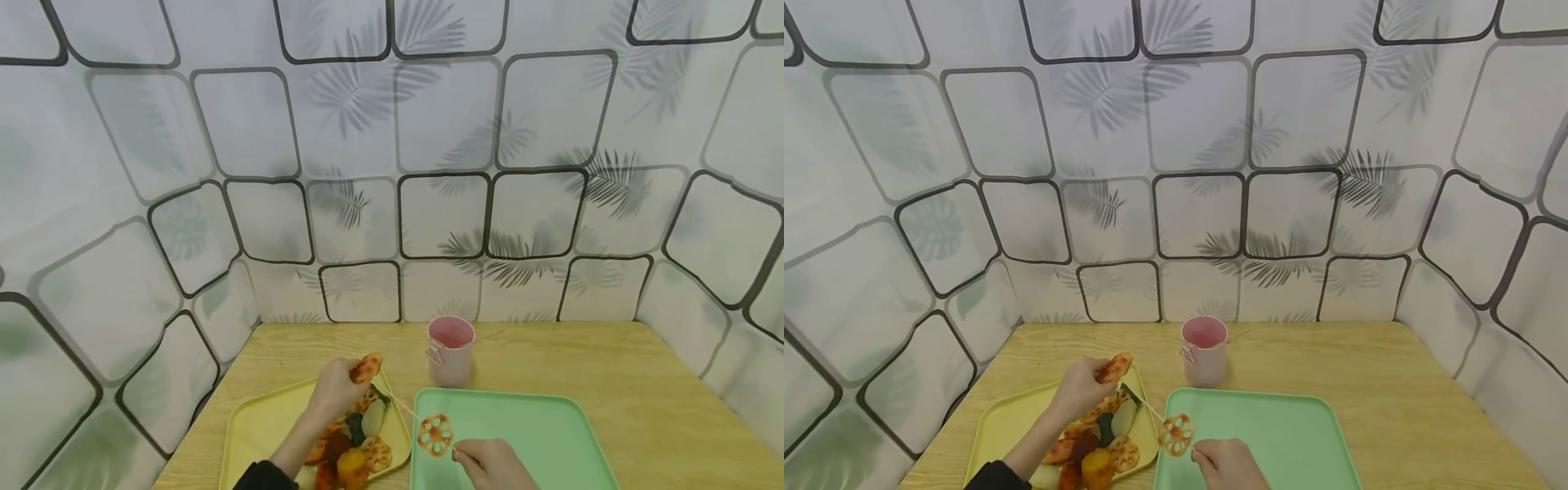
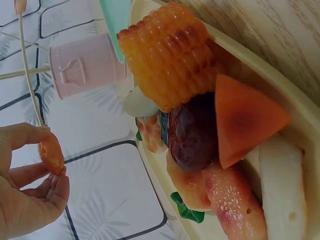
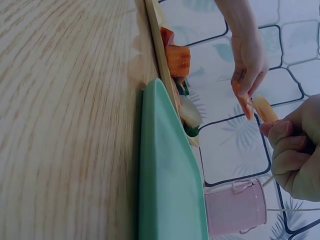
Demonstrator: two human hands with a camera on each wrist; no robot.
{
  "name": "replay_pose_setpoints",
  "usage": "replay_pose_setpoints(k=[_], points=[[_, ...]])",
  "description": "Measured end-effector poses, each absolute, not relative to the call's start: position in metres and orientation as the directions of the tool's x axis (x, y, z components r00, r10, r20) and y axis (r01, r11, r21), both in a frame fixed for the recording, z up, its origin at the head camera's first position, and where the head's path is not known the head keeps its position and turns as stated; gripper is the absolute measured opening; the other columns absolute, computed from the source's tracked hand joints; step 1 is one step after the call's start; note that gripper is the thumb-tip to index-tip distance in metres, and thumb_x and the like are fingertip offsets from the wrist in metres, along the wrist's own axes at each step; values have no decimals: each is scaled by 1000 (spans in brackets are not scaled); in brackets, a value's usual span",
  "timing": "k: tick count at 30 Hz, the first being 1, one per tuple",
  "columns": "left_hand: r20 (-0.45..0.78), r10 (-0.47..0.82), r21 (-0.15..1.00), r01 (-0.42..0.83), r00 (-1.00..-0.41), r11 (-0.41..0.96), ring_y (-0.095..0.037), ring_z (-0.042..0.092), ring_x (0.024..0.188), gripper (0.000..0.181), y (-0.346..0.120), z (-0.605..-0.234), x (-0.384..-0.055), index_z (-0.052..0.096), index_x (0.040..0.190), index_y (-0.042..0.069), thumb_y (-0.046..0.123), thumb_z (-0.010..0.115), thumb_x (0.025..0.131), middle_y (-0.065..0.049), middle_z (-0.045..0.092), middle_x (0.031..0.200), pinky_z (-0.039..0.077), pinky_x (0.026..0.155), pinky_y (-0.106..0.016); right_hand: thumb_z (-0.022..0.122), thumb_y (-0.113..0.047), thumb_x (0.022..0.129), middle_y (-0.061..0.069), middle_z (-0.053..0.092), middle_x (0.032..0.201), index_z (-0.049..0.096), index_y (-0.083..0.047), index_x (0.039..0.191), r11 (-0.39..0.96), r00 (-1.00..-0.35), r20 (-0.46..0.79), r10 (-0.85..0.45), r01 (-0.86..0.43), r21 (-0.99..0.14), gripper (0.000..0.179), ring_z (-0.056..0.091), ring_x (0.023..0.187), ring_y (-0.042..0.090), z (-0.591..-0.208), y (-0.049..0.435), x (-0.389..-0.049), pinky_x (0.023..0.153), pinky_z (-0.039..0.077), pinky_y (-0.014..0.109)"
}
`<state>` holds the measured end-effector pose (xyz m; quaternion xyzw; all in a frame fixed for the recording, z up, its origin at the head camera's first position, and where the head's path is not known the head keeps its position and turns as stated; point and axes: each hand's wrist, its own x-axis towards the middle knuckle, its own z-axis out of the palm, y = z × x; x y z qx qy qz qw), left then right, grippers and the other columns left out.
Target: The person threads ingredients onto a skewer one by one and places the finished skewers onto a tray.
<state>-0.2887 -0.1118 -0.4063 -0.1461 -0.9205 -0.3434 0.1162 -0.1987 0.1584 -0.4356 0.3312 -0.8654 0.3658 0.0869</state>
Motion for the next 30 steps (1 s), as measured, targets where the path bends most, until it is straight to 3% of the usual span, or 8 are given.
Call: replay_pose_setpoints(k=[7,12,16,22,25,30], points=[[311,179,594,338,-933,730,-11,37,51,23,-114,-408,-289,67,97,-4,2,65,74,-1,50,64,29,45,-22,58,-4,88,-18,18,58,37,-16,60,513,-757,426,-496,-651,-559,37,17,49,-6,-439,153,-198,45,22,13],[389,197,538,396,-900,744,-10,34,51,3,-114,-408,-290,63,76,3,2,65,74,2,41,58,27,48,-22,58,-4,88,-18,20,57,43,-15,60,513,-775,395,-493,-626,-587,33,19,49,-6,-438,150,-197,46,26,14],[431,207,509,426,-878,748,-11,35,52,6,-114,-408,-290,61,71,5,3,65,74,2,41,58,28,49,-23,57,-7,90,-17,21,57,47,-14,61,507,-801,353,-484,-585,-633,31,20,48,-5,-436,149,-197,45,27,15],[449,222,522,456,-866,721,-9,36,52,7,-109,-409,-289,65,77,2,-1,66,71,1,48,59,30,48,-22,57,-7,90,-17,22,57,45,-13,60,477,-794,362,-489,-590,-651,33,20,48,-5,-435,149,-198,46,27,15],[462,239,528,481,-854,699,-7,34,50,7,-104,-410,-288,65,75,3,-2,65,70,4,45,57,29,46,-20,56,-8,91,-16,24,56,44,-13,59,454,-795,351,-495,-581,-675,34,21,48,-5,-436,146,-200,47,30,16],[463,243,519,483,-852,705,-6,28,48,12,-101,-412,-287,58,66,7,-2,64,70,7,32,54,24,45,-19,55,-6,91,-14,32,53,58,-6,66,430,-818,309,-485,-531,-730,26,27,48,-4,-438,146,-202,51,37,20]])
